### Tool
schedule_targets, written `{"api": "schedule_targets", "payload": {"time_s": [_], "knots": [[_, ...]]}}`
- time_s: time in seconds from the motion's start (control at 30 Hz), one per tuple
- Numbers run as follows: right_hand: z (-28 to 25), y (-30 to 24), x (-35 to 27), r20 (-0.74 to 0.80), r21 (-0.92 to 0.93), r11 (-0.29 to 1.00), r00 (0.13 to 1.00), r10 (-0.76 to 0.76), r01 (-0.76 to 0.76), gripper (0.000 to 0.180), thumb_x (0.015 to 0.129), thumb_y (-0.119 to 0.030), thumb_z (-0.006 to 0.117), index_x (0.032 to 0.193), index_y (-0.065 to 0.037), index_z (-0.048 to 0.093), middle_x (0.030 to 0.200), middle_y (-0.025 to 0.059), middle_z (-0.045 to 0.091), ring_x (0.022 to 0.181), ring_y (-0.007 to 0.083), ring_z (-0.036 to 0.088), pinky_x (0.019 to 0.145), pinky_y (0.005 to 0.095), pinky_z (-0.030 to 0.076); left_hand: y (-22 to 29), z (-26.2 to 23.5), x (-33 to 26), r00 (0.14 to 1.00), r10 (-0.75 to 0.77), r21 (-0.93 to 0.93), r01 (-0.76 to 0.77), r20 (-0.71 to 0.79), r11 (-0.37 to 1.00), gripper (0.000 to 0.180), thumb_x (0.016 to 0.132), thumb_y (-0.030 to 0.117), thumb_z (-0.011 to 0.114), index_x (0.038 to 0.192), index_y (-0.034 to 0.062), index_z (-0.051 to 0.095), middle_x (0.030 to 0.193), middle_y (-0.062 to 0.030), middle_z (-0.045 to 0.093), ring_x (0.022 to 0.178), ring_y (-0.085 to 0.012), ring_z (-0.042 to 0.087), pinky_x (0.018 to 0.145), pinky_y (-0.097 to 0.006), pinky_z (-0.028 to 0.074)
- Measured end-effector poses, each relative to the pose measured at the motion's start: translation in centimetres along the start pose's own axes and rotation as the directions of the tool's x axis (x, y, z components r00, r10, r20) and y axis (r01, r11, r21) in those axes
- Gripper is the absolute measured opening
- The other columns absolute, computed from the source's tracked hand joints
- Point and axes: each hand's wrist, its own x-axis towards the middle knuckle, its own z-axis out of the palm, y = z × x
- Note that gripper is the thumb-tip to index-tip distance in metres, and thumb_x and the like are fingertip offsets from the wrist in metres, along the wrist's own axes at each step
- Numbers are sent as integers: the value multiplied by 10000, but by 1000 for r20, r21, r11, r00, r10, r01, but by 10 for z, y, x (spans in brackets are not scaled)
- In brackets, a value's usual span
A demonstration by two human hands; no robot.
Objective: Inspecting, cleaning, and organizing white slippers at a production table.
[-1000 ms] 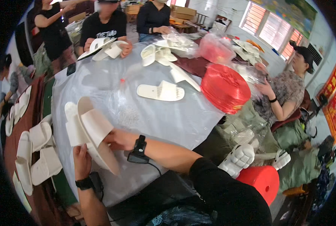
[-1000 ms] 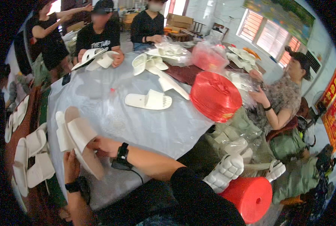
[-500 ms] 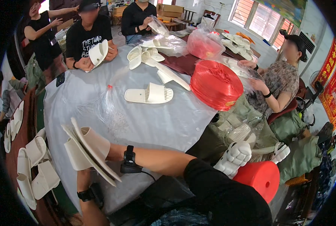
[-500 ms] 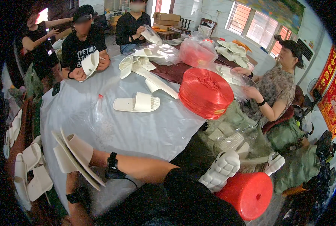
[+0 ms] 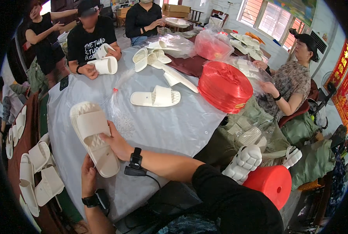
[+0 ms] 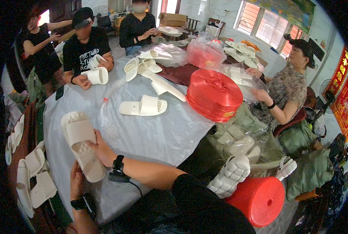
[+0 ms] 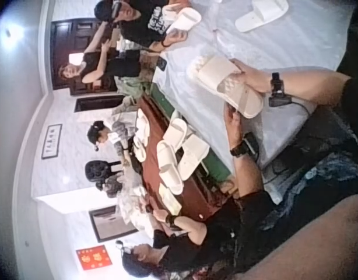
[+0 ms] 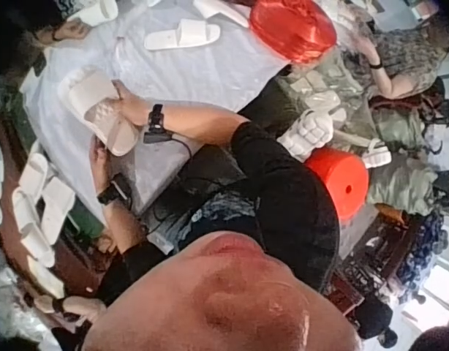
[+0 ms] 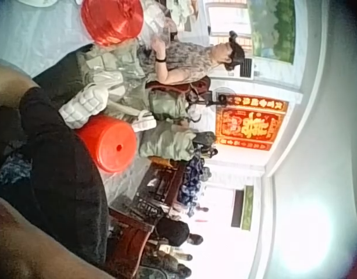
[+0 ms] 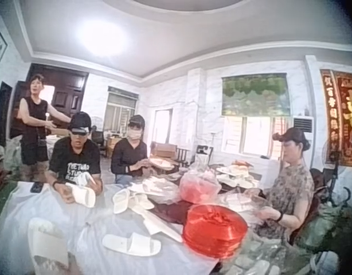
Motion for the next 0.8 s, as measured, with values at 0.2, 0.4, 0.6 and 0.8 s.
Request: {"api": "schedule_targets", "payload": {"time_s": [0.2, 0.4, 0.6, 0.8], "knots": [[14, 11, -10, 489, -495, 787, 867, -97, 367, 957, 884, -116, 634, 1512, -33, -84, 1546, 191, 182, 1431, 269, 204, 1159, 358, 198, -22, -5, -1, 961, -178, -167, 144, -210, 975, 736, 821, 373, 748, 1330, -47, 422, 1276, -122, 544, 1140, -223, 553, 971, -348, 442], [18, 5, -16, 555, -552, 651, 812, -180, 521, 915, 904, -191, 638, 1532, -73, -18, 1361, 203, 389, 1225, 301, 406, 1071, 385, 307, -30, -23, 0, 957, -101, -195, 47, -274, 980, 569, 895, 282, 672, 1303, -45, 450, 1273, -126, 546, 1130, -230, 560, 970, -366, 458], [26, -10, -24, 457, -628, 716, 889, 22, 305, 836, 916, -190, 623, 1535, -89, 70, 1225, 190, 488, 1040, 306, 504, 986, 384, 392, 2, 0, 7, 913, -206, -560, -28, -351, 828, 627, 977, 457, 467, 1404, 22, 318, 1272, -197, 531, 1172, -370, 549, 969, -451, 488], [29, 17, -29, 531, -527, 817, 841, 102, 234, 796, 913, -180, 624, 1500, -89, 95, 1286, 218, 501, 1165, 346, 529, 976, 402, 416, -4, -26, 13, 891, -210, -461, 1, -403, 887, 630, 976, 553, 396, 1395, 83, 366, 1249, -110, 534, 1090, -271, 587, 932, -426, 506]]}}
